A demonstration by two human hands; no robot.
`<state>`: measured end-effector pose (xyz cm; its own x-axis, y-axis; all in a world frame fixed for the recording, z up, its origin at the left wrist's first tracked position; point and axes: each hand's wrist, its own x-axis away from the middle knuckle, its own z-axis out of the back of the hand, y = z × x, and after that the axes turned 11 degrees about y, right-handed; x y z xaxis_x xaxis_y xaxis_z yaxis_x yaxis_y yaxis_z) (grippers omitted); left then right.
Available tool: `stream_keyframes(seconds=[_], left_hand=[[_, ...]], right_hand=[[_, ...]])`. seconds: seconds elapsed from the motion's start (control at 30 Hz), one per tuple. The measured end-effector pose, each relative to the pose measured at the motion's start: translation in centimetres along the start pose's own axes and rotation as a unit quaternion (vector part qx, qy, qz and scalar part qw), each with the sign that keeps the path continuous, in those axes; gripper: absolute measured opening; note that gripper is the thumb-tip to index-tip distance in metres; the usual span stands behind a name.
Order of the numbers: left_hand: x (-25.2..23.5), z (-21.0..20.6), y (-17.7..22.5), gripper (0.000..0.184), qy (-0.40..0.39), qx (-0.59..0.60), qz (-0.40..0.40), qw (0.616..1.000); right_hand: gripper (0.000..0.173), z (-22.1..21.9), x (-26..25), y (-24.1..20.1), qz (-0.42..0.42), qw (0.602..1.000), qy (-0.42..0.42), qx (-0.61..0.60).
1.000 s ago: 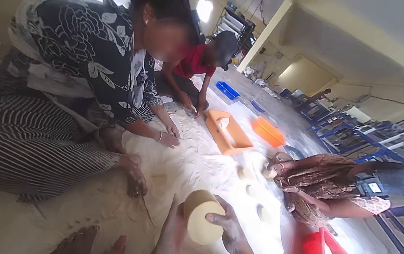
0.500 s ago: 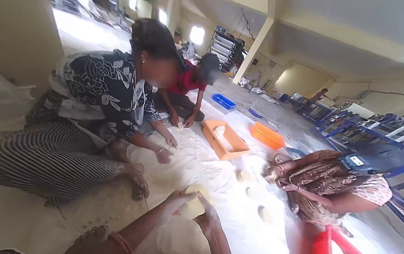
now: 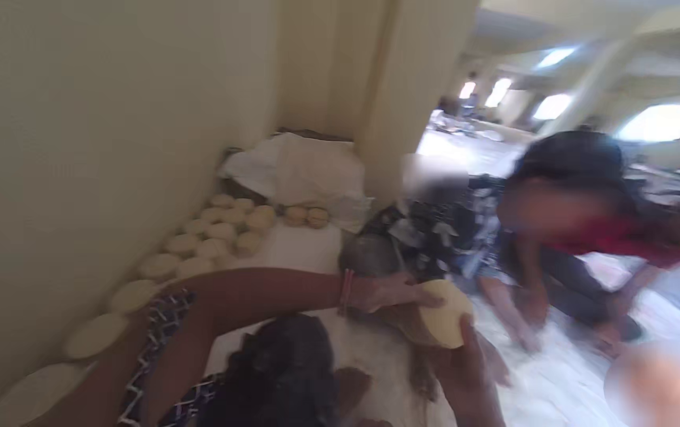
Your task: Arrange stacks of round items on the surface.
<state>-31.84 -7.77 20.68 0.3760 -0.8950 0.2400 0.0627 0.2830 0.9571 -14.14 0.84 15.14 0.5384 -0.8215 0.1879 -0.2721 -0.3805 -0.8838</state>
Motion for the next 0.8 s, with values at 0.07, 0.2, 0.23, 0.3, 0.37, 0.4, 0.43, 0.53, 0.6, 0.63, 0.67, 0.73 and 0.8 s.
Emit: stream_keyframes(seconds=[0.07,0.2,0.23,0.3,0.37,0.4,0.43,0.53,0.6,0.63,0.67,0.73,0.8], left_hand=[[2.2,2.7,-2.9,0.067,0.085,0.040,-0.002,0.996],[6.2,5.0,-10.9,0.065,0.243,0.163,0.066,0.954],[6.9,5.1,-13.6,0.063,0.278,0.199,0.084,0.936],[8.8,4.8,-19.1,0.062,0.333,0.270,0.130,0.894],[11.4,4.4,-24.3,0.065,0.372,0.327,0.188,0.848],[13.0,4.3,-26.5,0.066,0.394,0.347,0.209,0.825],[14.6,4.4,-28.2,0.066,0.417,0.367,0.226,0.800],[18.9,4.3,-31.5,0.061,0.476,0.439,0.258,0.718],[21.0,4.3,-33.4,0.058,0.522,0.460,0.262,0.669],[21.9,4.4,-34.1,0.057,0.544,0.466,0.261,0.648],[22.8,4.5,-34.5,0.056,0.568,0.466,0.257,0.628],[24.8,4.8,-34.5,0.053,0.606,0.451,0.256,0.603],[26.6,4.7,-34.0,0.052,0.646,0.416,0.258,0.586]], right_hand=[[0.052,-2.9,-1.0,2.4,-0.029,0.998,-0.059,-0.006],[0.048,-6.8,-2.7,9.6,-0.146,0.980,-0.132,0.039],[0.049,-7.3,-3.0,11.9,-0.179,0.971,-0.145,0.060],[0.051,-8.1,-3.0,16.4,-0.250,0.944,-0.180,0.115],[0.052,-8.4,-2.4,21.1,-0.324,0.905,-0.210,0.176],[0.052,-8.6,-2.0,23.5,-0.353,0.884,-0.233,0.198],[0.054,-9.1,-1.7,25.9,-0.373,0.863,-0.264,0.214],[0.051,-11.7,-0.1,30.9,-0.394,0.813,-0.316,0.289],[0.049,-13.9,1.2,33.2,-0.401,0.783,-0.352,0.322],[0.048,-15.1,1.9,34.0,-0.410,0.767,-0.365,0.333],[0.047,-16.4,2.5,34.7,-0.424,0.747,-0.381,0.341],[0.047,-18.7,3.7,35.2,-0.441,0.712,-0.416,0.355],[0.044,-20.6,5.0,35.1,-0.441,0.676,-0.466,0.363]])
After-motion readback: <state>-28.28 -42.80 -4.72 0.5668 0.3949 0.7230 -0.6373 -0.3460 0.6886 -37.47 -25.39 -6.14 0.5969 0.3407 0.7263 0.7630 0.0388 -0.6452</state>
